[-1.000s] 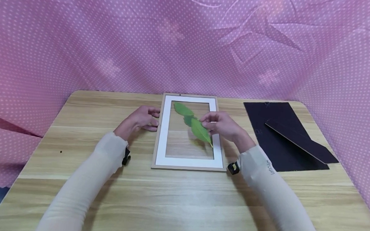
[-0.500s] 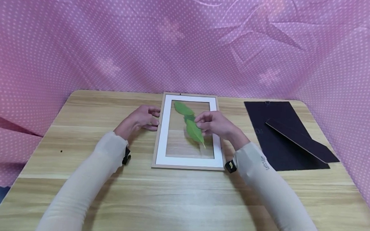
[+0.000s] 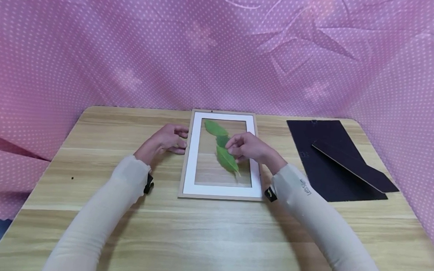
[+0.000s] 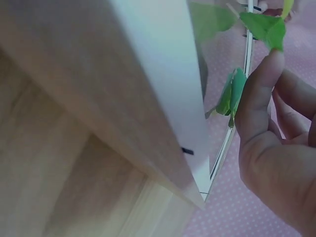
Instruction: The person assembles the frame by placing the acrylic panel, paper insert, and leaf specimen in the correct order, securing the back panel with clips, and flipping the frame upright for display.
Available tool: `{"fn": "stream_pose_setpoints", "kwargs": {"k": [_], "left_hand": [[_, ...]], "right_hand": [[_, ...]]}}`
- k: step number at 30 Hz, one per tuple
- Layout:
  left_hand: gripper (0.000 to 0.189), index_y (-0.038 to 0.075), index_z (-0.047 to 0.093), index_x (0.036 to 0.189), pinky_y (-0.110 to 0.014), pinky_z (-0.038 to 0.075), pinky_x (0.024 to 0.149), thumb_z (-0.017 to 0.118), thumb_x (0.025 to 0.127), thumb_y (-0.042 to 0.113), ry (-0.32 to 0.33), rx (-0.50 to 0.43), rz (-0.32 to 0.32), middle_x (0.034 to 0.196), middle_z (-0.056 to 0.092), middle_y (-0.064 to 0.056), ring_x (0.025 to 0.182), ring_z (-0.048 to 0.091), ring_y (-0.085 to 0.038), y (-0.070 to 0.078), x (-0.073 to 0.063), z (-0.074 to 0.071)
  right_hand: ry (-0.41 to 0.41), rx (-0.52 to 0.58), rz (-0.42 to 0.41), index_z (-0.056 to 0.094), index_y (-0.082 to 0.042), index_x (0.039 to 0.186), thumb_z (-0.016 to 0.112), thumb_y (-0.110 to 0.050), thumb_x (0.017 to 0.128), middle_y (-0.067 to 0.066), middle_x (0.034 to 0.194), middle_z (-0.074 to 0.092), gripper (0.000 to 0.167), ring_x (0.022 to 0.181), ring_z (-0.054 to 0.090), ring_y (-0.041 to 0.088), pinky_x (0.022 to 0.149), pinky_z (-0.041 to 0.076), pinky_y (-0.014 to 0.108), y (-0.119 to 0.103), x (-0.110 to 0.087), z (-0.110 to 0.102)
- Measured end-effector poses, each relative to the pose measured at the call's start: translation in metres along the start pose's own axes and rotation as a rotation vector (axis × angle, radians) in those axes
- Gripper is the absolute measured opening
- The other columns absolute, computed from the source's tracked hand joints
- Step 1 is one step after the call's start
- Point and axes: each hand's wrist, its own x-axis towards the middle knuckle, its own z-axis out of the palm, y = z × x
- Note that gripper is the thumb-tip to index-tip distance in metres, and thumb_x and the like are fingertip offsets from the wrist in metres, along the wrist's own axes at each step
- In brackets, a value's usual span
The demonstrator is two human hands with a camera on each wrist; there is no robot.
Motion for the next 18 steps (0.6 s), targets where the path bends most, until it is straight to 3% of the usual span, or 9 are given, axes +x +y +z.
{"fn": "stream_pose_setpoints", "kwargs": {"k": [7, 18], "left_hand": [[0.073, 0.000, 0.035, 0.155, -0.036, 0.063, 0.088, 0.058, 0.089, -0.020, -0.013, 0.000, -0.001, 0.145, 0.038, -0.022, 0.097, 0.059, -0.027, -0.001, 0.001, -0.001], [0.073, -0.002, 0.035, 0.155, -0.036, 0.063, 0.089, 0.058, 0.088, -0.021, -0.016, 0.014, 0.008, 0.145, 0.038, -0.024, 0.099, 0.059, -0.029, 0.000, 0.000, -0.002]], "right_hand": [[0.040, -0.070, 0.018, 0.066, 0.009, 0.106, 0.065, 0.006, 0.094, 0.018, 0.100, 0.067, 0.013, 0.082, 0.069, 0.023, 0.074, 0.066, 0.035, -0.002, 0.004, 0.005], [0.106, -0.198, 0.040, 0.069, 0.005, 0.099, 0.070, 0.005, 0.091, 0.013, 0.091, 0.068, 0.009, 0.083, 0.069, 0.023, 0.070, 0.066, 0.032, -0.005, 0.008, 0.011]]}}
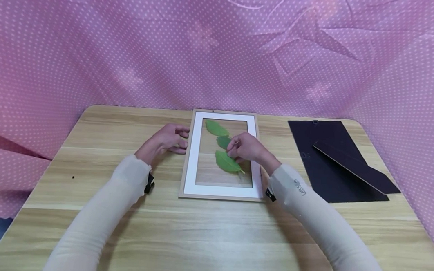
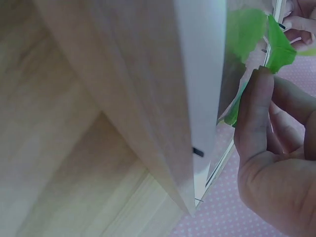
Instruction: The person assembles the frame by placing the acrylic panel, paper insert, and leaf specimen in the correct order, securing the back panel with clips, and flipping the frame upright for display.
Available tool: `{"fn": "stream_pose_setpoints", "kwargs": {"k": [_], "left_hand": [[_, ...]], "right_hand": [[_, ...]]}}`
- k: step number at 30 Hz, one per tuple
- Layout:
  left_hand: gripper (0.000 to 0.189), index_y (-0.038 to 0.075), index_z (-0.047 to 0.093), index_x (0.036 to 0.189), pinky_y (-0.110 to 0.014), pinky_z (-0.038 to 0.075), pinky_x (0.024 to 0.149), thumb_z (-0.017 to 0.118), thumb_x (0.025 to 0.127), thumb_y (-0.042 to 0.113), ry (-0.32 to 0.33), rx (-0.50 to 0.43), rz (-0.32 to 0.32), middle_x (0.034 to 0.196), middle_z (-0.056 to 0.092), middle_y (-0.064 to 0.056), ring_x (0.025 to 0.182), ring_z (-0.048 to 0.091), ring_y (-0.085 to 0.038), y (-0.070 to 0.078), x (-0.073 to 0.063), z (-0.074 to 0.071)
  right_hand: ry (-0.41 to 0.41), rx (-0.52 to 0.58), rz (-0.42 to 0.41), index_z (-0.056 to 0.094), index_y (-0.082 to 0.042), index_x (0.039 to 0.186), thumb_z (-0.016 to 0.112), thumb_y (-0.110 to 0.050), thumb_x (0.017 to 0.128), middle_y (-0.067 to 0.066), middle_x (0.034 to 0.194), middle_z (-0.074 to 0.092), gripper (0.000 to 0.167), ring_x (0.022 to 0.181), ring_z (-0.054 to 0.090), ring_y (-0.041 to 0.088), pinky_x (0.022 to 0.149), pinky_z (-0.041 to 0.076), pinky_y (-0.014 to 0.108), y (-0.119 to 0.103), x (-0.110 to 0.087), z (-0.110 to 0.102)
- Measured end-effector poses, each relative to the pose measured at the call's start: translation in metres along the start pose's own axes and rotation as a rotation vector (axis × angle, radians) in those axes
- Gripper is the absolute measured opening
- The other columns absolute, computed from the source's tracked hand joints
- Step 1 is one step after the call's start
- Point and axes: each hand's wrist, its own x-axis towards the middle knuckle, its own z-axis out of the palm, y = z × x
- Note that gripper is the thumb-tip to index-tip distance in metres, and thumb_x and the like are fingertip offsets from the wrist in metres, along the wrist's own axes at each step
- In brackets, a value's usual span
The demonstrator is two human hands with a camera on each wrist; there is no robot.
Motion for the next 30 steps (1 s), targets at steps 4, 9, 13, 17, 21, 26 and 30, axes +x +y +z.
{"fn": "stream_pose_setpoints", "kwargs": {"k": [4, 9, 13, 17, 21, 26, 30], "left_hand": [[0.073, -0.002, 0.035, 0.155, -0.036, 0.063, 0.089, 0.058, 0.089, -0.021, 0.000, -0.001, -0.001, 0.145, 0.038, -0.024, 0.099, 0.059, -0.028, 0.000, 0.000, 0.000], [0.073, -0.002, 0.034, 0.155, -0.036, 0.063, 0.088, 0.058, 0.088, -0.021, 0.001, -0.001, 0.003, 0.145, 0.038, -0.024, 0.098, 0.059, -0.028, -0.001, 0.000, 0.001], [0.073, -0.002, 0.034, 0.155, -0.036, 0.063, 0.088, 0.058, 0.089, -0.020, 0.005, 0.000, 0.007, 0.145, 0.037, -0.023, 0.097, 0.059, -0.027, -0.001, 0.000, 0.001], [0.072, -0.001, 0.035, 0.155, -0.036, 0.063, 0.088, 0.058, 0.089, -0.019, 0.010, -0.003, 0.007, 0.144, 0.037, -0.023, 0.097, 0.059, -0.027, -0.002, 0.001, 0.002], [0.072, -0.001, 0.035, 0.155, -0.036, 0.063, 0.088, 0.058, 0.089, -0.020, 0.011, -0.007, 0.007, 0.145, 0.038, -0.023, 0.097, 0.059, -0.027, -0.002, 0.001, 0.002], [0.073, 0.000, 0.035, 0.155, -0.036, 0.063, 0.089, 0.058, 0.089, -0.020, 0.012, -0.009, 0.002, 0.145, 0.037, -0.023, 0.099, 0.059, -0.028, -0.003, 0.002, 0.001], [0.073, 0.001, 0.035, 0.156, -0.036, 0.063, 0.089, 0.058, 0.089, -0.020, 0.013, -0.006, 0.003, 0.145, 0.037, -0.022, 0.099, 0.060, -0.028, -0.003, 0.001, 0.002]], "right_hand": [[0.014, -0.029, 0.010, 0.070, 0.004, 0.098, 0.071, 0.004, 0.091, 0.013, 0.091, 0.069, 0.008, 0.083, 0.069, 0.023, 0.070, 0.066, 0.031, -0.001, 0.000, 0.001], [0.016, -0.032, 0.004, 0.071, 0.003, 0.099, 0.073, 0.003, 0.090, 0.012, 0.092, 0.070, 0.009, 0.085, 0.069, 0.023, 0.071, 0.066, 0.030, -0.001, 0.000, 0.000], [0.020, -0.036, -0.034, 0.071, 0.004, 0.101, 0.073, 0.003, 0.090, 0.013, 0.092, 0.071, 0.011, 0.084, 0.067, 0.022, 0.074, 0.065, 0.031, -0.002, -0.002, -0.003], [0.032, -0.050, -0.077, 0.071, 0.007, 0.102, 0.071, 0.005, 0.090, 0.015, 0.091, 0.071, 0.013, 0.080, 0.065, 0.019, 0.075, 0.065, 0.032, -0.003, -0.005, -0.008], [0.028, -0.028, -0.090, 0.069, 0.008, 0.104, 0.071, 0.005, 0.090, 0.015, 0.091, 0.071, 0.014, 0.079, 0.065, 0.019, 0.076, 0.065, 0.035, 0.000, -0.006, -0.011], [0.019, 0.009, -0.080, 0.068, 0.009, 0.105, 0.070, 0.004, 0.091, 0.016, 0.092, 0.070, 0.015, 0.081, 0.067, 0.023, 0.079, 0.066, 0.038, 0.001, -0.008, -0.012], [0.017, 0.032, -0.067, 0.068, 0.008, 0.107, 0.070, 0.004, 0.092, 0.017, 0.095, 0.071, 0.016, 0.085, 0.068, 0.027, 0.080, 0.065, 0.039, 0.002, -0.009, -0.013]]}}
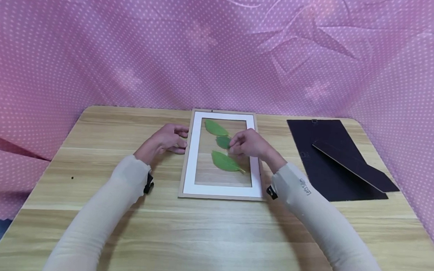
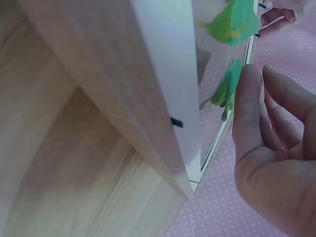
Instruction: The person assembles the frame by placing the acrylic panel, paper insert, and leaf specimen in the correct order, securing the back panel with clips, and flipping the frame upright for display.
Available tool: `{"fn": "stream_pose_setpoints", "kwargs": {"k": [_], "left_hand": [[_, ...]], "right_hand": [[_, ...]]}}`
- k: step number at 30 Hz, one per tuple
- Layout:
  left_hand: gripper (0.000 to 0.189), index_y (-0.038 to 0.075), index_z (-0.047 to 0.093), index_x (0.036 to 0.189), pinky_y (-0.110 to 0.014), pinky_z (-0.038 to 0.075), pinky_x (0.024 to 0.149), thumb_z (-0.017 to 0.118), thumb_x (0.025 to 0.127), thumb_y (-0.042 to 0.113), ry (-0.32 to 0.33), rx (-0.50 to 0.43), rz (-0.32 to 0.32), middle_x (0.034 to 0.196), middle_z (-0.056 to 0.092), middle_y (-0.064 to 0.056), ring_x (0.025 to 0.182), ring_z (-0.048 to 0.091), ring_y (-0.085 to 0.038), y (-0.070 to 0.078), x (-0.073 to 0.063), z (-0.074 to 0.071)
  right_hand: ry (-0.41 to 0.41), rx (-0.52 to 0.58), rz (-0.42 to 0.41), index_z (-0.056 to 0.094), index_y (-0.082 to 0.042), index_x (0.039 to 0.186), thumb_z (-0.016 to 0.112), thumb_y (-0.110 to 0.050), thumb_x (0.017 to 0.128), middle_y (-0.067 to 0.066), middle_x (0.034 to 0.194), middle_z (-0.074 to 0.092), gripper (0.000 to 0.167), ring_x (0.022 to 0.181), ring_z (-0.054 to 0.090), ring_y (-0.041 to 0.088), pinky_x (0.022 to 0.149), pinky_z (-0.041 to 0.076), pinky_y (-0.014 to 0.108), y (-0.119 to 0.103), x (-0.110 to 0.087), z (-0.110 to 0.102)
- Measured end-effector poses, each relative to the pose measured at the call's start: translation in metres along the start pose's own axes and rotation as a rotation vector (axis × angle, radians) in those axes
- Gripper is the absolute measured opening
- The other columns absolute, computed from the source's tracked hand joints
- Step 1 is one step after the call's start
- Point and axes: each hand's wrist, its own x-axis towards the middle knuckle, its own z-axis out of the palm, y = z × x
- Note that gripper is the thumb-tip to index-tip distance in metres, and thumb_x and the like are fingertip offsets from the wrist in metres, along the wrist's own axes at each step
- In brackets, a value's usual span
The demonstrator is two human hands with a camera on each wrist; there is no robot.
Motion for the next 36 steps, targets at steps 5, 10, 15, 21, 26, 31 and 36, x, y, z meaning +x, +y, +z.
{"fn": "stream_pose_setpoints", "kwargs": {"k": [5, 10, 15, 21, 26, 31, 36], "left_hand": [[0.074, 0.001, 0.035, 0.156, -0.036, 0.063, 0.089, 0.058, 0.089, -0.020, -0.002, 0.003, 0.001, 0.145, 0.037, -0.022, 0.098, 0.061, -0.029, 0.002, -0.001, 0.000], [0.073, 0.001, 0.036, 0.155, -0.036, 0.063, 0.088, 0.058, 0.089, -0.020, 0.003, -0.004, -0.002, 0.143, 0.038, -0.022, 0.097, 0.061, -0.028, 0.002, -0.001, 0.000], [0.073, 0.001, 0.036, 0.155, -0.036, 0.064, 0.087, 0.059, 0.088, -0.020, 0.009, -0.004, -0.008, 0.142, 0.039, -0.020, 0.098, 0.061, -0.028, 0.003, -0.002, 0.001], [0.074, 0.002, 0.036, 0.155, -0.036, 0.064, 0.087, 0.059, 0.088, -0.020, 0.012, -0.002, -0.013, 0.143, 0.039, -0.019, 0.100, 0.060, -0.030, 0.005, -0.005, 0.002], [0.074, 0.001, 0.036, 0.155, -0.037, 0.063, 0.088, 0.058, 0.088, -0.020, 0.010, -0.003, -0.005, 0.143, 0.039, -0.020, 0.100, 0.060, -0.030, 0.004, -0.005, 0.001], [0.075, 0.001, 0.035, 0.155, -0.036, 0.063, 0.087, 0.059, 0.088, -0.020, 0.012, -0.002, -0.003, 0.142, 0.039, -0.020, 0.100, 0.060, -0.030, 0.003, -0.003, 0.001], [0.074, 0.001, 0.037, 0.155, -0.036, 0.064, 0.087, 0.059, 0.088, -0.020, 0.014, -0.006, -0.001, 0.141, 0.039, -0.020, 0.099, 0.060, -0.030, 0.002, -0.002, 0.001]], "right_hand": [[-0.006, 0.061, 0.013, 0.067, 0.009, 0.108, 0.068, 0.004, 0.093, 0.020, 0.100, 0.071, 0.016, 0.089, 0.069, 0.030, 0.083, 0.065, 0.040, 0.001, 0.000, -0.002], [0.001, 0.106, 0.004, 0.066, 0.011, 0.114, 0.067, 0.004, 0.094, 0.020, 0.100, 0.070, 0.021, 0.090, 0.070, 0.031, 0.084, 0.065, 0.040, 0.004, -0.003, -0.007], [0.008, 0.134, 0.012, 0.063, 0.011, 0.119, 0.067, 0.002, 0.095, 0.021, 0.101, 0.068, 0.027, 0.093, 0.070, 0.037, 0.084, 0.065, 0.043, 0.009, -0.007, -0.012], [0.026, 0.164, 0.022, 0.061, 0.012, 0.121, 0.066, 0.000, 0.096, 0.025, 0.107, 0.068, 0.028, 0.092, 0.070, 0.037, 0.083, 0.065, 0.044, 0.012, -0.011, -0.019], [0.051, 0.217, 0.037, 0.060, 0.013, 0.123, 0.065, 0.000, 0.097, 0.028, 0.111, 0.067, 0.029, 0.093, 0.070, 0.034, 0.085, 0.064, 0.045, 0.015, -0.014, -0.022], [0.073, 0.276, 0.049, 0.057, 0.014, 0.127, 0.063, -0.002, 0.099, 0.030, 0.115, 0.065, 0.033, 0.099, 0.068, 0.038, 0.087, 0.064, 0.045, 0.018, -0.018, -0.028], [0.088, 0.325, 0.041, 0.054, 0.015, 0.130, 0.060, -0.001, 0.100, 0.034, 0.119, 0.063, 0.035, 0.100, 0.068, 0.038, 0.089, 0.063, 0.046, 0.022, -0.025, -0.034]]}}
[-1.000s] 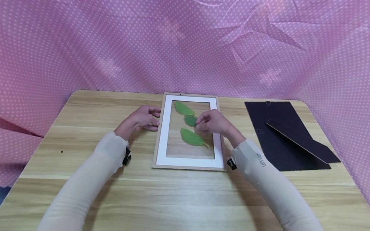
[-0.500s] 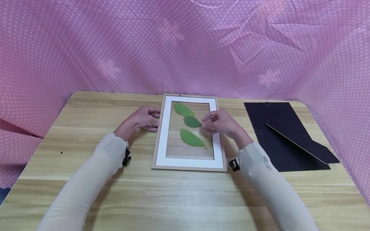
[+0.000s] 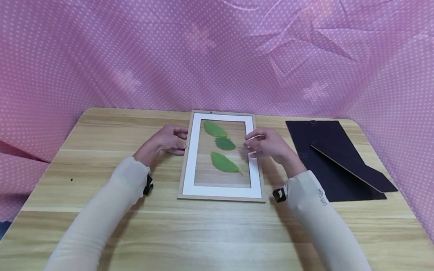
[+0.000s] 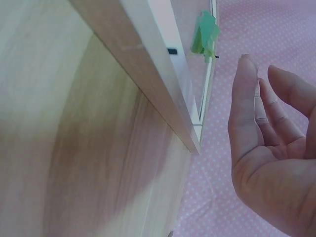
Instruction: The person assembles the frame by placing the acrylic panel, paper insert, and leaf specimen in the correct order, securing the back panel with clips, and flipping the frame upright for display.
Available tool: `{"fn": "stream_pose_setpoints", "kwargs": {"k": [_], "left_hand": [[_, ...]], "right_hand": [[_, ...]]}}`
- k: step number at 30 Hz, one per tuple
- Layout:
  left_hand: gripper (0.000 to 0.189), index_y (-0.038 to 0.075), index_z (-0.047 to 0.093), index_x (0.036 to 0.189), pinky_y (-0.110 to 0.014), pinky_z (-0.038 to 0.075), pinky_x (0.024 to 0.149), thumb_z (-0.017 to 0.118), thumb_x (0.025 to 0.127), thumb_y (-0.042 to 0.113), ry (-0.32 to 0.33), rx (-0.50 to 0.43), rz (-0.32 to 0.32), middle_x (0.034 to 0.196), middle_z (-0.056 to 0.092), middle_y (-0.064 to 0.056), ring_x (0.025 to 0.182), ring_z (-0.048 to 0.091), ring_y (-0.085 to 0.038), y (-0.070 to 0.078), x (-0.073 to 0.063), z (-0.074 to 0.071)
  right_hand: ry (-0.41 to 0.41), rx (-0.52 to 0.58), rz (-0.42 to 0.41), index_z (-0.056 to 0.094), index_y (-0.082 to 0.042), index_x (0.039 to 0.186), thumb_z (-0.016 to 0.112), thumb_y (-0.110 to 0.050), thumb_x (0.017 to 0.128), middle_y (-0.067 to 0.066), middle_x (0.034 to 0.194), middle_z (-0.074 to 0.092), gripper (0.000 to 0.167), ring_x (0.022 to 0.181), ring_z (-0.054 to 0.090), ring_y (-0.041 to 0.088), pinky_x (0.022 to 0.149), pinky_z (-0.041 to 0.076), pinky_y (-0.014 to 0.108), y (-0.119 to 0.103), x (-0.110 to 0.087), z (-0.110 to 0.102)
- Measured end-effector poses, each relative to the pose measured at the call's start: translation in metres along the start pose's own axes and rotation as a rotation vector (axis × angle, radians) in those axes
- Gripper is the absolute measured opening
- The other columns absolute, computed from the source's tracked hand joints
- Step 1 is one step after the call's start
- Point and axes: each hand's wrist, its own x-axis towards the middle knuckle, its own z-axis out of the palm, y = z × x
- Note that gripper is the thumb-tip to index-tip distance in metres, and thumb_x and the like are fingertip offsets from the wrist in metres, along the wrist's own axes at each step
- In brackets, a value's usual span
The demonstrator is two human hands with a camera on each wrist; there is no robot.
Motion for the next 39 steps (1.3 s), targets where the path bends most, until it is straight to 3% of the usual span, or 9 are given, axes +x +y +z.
{"fn": "stream_pose_setpoints", "kwargs": {"k": [6, 12, 19, 30, 39], "left_hand": [[0.074, 0.001, 0.036, 0.155, -0.036, 0.064, 0.087, 0.059, 0.088, -0.020, -0.006, 0.007, 0.003, 0.142, 0.039, -0.020, 0.099, 0.060, -0.030, -0.001, 0.001, 0.001], [0.073, 0.000, 0.036, 0.155, -0.036, 0.064, 0.087, 0.058, 0.088, -0.020, -0.008, 0.010, 0.007, 0.143, 0.039, -0.022, 0.099, 0.060, -0.030, 0.000, 0.000, 0.000], [0.074, 0.000, 0.035, 0.155, -0.037, 0.064, 0.087, 0.059, 0.088, -0.019, -0.008, 0.007, 0.000, 0.143, 0.039, -0.021, 0.100, 0.060, -0.031, 0.002, -0.003, 0.002], [0.074, 0.000, 0.035, 0.155, -0.037, 0.063, 0.088, 0.059, 0.088, -0.019, -0.007, 0.017, 0.002, 0.141, 0.039, -0.022, 0.100, 0.060, -0.031, -0.002, -0.001, 0.002], [0.074, 0.001, 0.035, 0.156, -0.037, 0.063, 0.088, 0.059, 0.089, -0.019, 0.000, 0.011, 0.004, 0.143, 0.039, -0.021, 0.099, 0.060, -0.030, 0.001, -0.003, 0.003]], "right_hand": [[0.033, 0.066, -0.001, 0.050, 0.015, 0.135, 0.058, -0.003, 0.101, 0.029, 0.119, 0.065, 0.039, 0.093, 0.070, 0.025, 0.085, 0.064, 0.041, 0.006, -0.010, -0.016], [0.080, 0.072, -0.010, 0.050, 0.014, 0.136, 0.058, -0.006, 0.103, 0.029, 0.122, 0.064, 0.039, 0.097, 0.070, 0.027, 0.086, 0.064, 0.041, 0.010, -0.018, -0.032], [0.098, 0.092, -0.025, 0.050, 0.013, 0.133, 0.057, -0.008, 0.104, 0.018, 0.114, 0.068, 0.037, 0.101, 0.070, 0.027, 0.091, 0.062, 0.044, 0.010, -0.029, -0.043], [0.146, 0.096, -0.069, 0.057, 0.001, 0.127, 0.058, -0.013, 0.104, 0.008, 0.109, 0.072, 0.026, 0.093, 0.072, 0.015, 0.084, 0.064, 0.035, 0.014, -0.046, -0.068], [0.157, 0.170, -0.087, 0.056, 0.002, 0.125, 0.060, -0.010, 0.103, 0.006, 0.106, 0.074, 0.025, 0.092, 0.072, 0.015, 0.079, 0.065, 0.030, 0.017, -0.058, -0.089]]}}
